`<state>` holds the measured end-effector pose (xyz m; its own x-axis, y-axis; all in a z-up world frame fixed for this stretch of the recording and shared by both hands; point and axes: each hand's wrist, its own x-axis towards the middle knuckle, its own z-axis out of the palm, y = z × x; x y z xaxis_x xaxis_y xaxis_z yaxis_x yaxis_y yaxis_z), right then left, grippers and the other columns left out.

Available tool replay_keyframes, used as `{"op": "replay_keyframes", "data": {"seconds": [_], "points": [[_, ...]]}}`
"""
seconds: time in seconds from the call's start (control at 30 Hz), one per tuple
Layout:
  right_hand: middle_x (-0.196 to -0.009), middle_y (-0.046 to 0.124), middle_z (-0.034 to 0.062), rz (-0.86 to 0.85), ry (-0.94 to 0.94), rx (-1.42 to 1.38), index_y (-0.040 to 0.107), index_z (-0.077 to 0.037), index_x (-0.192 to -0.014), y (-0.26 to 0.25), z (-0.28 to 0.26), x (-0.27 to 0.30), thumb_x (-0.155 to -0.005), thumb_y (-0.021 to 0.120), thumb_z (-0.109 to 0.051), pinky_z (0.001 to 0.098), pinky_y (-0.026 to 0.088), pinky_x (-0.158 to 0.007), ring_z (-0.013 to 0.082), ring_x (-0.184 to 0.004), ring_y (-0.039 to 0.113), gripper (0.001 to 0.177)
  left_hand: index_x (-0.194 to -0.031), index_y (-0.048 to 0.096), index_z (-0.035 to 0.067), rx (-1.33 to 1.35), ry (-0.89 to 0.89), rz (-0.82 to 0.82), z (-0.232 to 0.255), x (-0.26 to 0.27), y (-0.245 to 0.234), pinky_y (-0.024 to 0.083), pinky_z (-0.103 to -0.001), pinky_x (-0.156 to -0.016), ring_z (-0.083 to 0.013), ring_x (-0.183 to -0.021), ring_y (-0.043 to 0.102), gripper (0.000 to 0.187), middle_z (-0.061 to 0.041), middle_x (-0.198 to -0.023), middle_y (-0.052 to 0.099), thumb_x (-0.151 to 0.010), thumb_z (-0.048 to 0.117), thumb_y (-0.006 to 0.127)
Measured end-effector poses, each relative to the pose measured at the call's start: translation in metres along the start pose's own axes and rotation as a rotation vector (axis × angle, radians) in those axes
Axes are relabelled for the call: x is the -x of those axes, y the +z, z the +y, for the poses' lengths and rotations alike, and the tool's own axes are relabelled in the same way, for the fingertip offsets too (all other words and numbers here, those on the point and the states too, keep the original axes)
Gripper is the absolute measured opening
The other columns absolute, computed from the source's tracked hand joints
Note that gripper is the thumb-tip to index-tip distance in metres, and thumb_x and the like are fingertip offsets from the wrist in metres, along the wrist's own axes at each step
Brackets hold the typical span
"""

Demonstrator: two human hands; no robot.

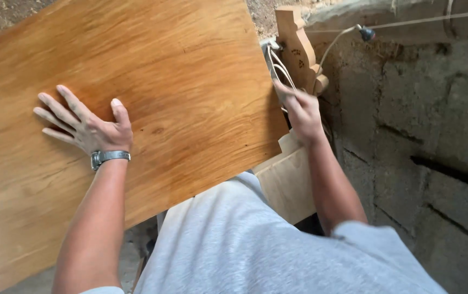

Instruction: Applying finish to a wooden board with a brush and then sanding the edges and surface with sandpaper.

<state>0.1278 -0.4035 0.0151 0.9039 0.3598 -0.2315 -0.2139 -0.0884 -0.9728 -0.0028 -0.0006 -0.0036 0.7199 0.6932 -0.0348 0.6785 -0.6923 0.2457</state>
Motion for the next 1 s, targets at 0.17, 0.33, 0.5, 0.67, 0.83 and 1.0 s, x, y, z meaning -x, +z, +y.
{"op": "replay_keyframes", "data": {"seconds": [0.17, 0.33, 0.5, 0.67, 0.83, 1.0], "points": [[-0.140, 0.061, 0.0191, 0.011, -0.166, -0.108, 0.060, 0.009, -0.136, 0.014, 0.021, -0.065, -0.111, 0.052, -0.014, 0.0365, 0.044, -0.120, 0.0242, -0.134, 0.057, 0.034, -0.169, 0.024, 0.009, -0.058, 0.025, -0.001, -0.010, 0.009, -0.002, 0.006, -0.074, -0.127, -0.0430, -0.160, 0.004, 0.095, -0.017, -0.173, 0.012, -0.104, 0.073, 0.049], [-0.145, 0.057, 0.0225, -0.014, 0.054, 0.068, 0.058, 0.005, -0.137, -0.021, 0.009, 0.057, -0.111, 0.049, -0.018, 0.0420, 0.044, -0.123, 0.0311, -0.140, 0.054, 0.036, -0.171, 0.024, 0.012, -0.015, 0.008, 0.035, -0.006, 0.003, 0.008, 0.006, -0.073, -0.130, -0.0386, -0.162, 0.003, 0.093, -0.013, -0.174, 0.010, -0.105, 0.076, 0.042], [-0.142, 0.059, 0.0229, 0.038, 0.012, 0.052, 0.060, 0.007, -0.134, -0.017, 0.018, 0.043, -0.109, 0.051, -0.013, 0.0399, 0.046, -0.120, 0.0303, -0.137, 0.057, 0.033, -0.171, 0.025, 0.008, 0.008, 0.040, 0.026, 0.000, -0.001, 0.003, 0.005, -0.073, -0.128, -0.0403, -0.160, 0.002, 0.092, -0.016, -0.173, 0.010, -0.107, 0.071, 0.046], [-0.149, 0.052, 0.0243, 0.036, -0.049, -0.169, 0.058, 0.006, -0.137, -0.019, 0.031, 0.048, -0.111, 0.047, -0.008, 0.0390, 0.038, -0.128, 0.0324, -0.145, 0.049, 0.031, -0.171, 0.027, 0.010, -0.029, 0.034, 0.001, 0.000, 0.005, 0.002, 0.008, -0.071, -0.130, -0.0379, -0.161, 0.003, 0.094, -0.013, -0.173, 0.010, -0.105, 0.075, 0.046], [-0.141, 0.061, 0.0231, 0.080, 0.093, 0.030, 0.062, 0.005, -0.132, -0.032, 0.030, 0.118, -0.107, 0.051, -0.010, 0.0431, 0.047, -0.121, 0.0327, -0.136, 0.058, 0.031, -0.170, 0.029, 0.006, -0.016, 0.035, 0.039, -0.005, 0.003, 0.006, 0.005, -0.072, -0.127, -0.0388, -0.158, 0.002, 0.094, -0.016, -0.171, 0.011, -0.106, 0.072, 0.048], [-0.145, 0.057, 0.0212, 0.012, 0.016, 0.032, 0.060, 0.005, -0.136, -0.021, 0.027, 0.057, -0.109, 0.049, -0.012, 0.0389, 0.043, -0.123, 0.0286, -0.139, 0.055, 0.034, -0.172, 0.026, 0.007, -0.025, 0.010, -0.001, -0.003, 0.007, 0.003, 0.006, -0.071, -0.129, -0.0373, -0.160, 0.002, 0.093, -0.014, -0.172, 0.009, -0.108, 0.072, 0.050]]}}
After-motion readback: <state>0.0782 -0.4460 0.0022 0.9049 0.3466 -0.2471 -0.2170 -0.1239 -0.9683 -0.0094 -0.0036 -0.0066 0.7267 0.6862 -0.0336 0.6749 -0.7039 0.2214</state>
